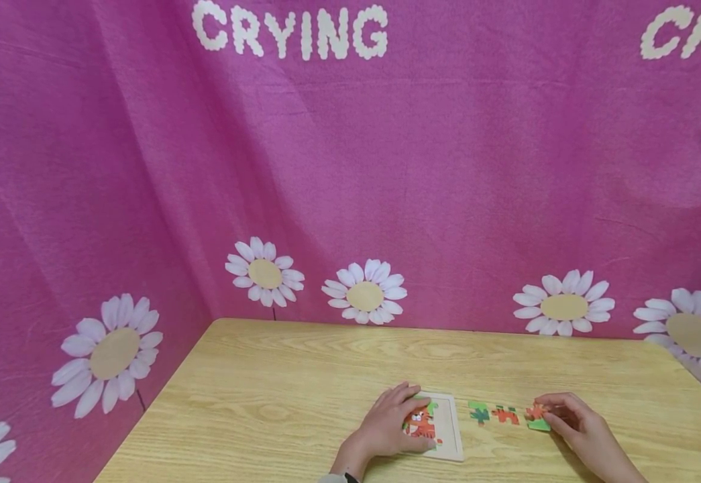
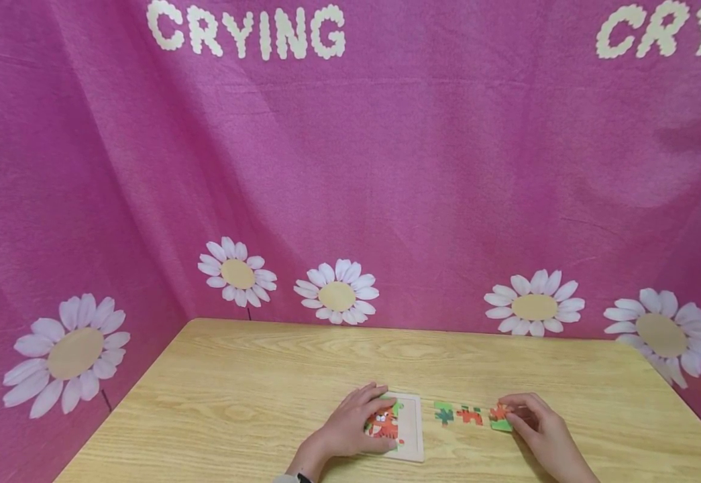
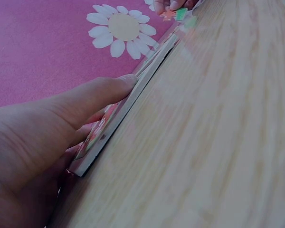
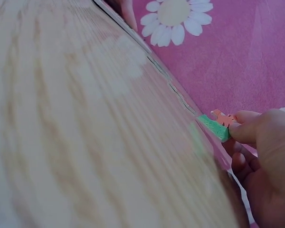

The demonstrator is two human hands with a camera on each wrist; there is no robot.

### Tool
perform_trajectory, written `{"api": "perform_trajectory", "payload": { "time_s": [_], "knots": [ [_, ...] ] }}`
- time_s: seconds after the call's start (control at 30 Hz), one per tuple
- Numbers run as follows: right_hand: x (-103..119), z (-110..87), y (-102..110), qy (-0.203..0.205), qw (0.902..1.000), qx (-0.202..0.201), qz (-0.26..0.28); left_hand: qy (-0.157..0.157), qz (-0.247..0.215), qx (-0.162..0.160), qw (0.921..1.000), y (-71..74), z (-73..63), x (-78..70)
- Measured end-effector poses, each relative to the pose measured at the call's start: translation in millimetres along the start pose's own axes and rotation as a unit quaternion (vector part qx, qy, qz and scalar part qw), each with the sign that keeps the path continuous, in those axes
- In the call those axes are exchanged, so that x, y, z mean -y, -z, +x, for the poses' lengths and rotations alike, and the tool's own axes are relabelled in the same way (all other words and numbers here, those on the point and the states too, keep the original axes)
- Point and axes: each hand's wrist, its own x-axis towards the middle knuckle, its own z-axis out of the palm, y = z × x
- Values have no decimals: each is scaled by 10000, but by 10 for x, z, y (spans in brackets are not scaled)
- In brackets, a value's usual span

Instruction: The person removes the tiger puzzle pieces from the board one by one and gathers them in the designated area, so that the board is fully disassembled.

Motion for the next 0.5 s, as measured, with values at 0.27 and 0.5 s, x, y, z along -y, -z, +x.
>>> {"api": "perform_trajectory", "payload": {
  "time_s": [0.27, 0.5],
  "knots": [
    [5, 26, 15, -120, 9988, 2, -477, 60, -17, 2, 10000, -15, 21, 10],
    [-22, 21, 0, 69, 9977, -79, -668, -17, 27, -21, 10000, -1, -1, -5]
  ]
}}
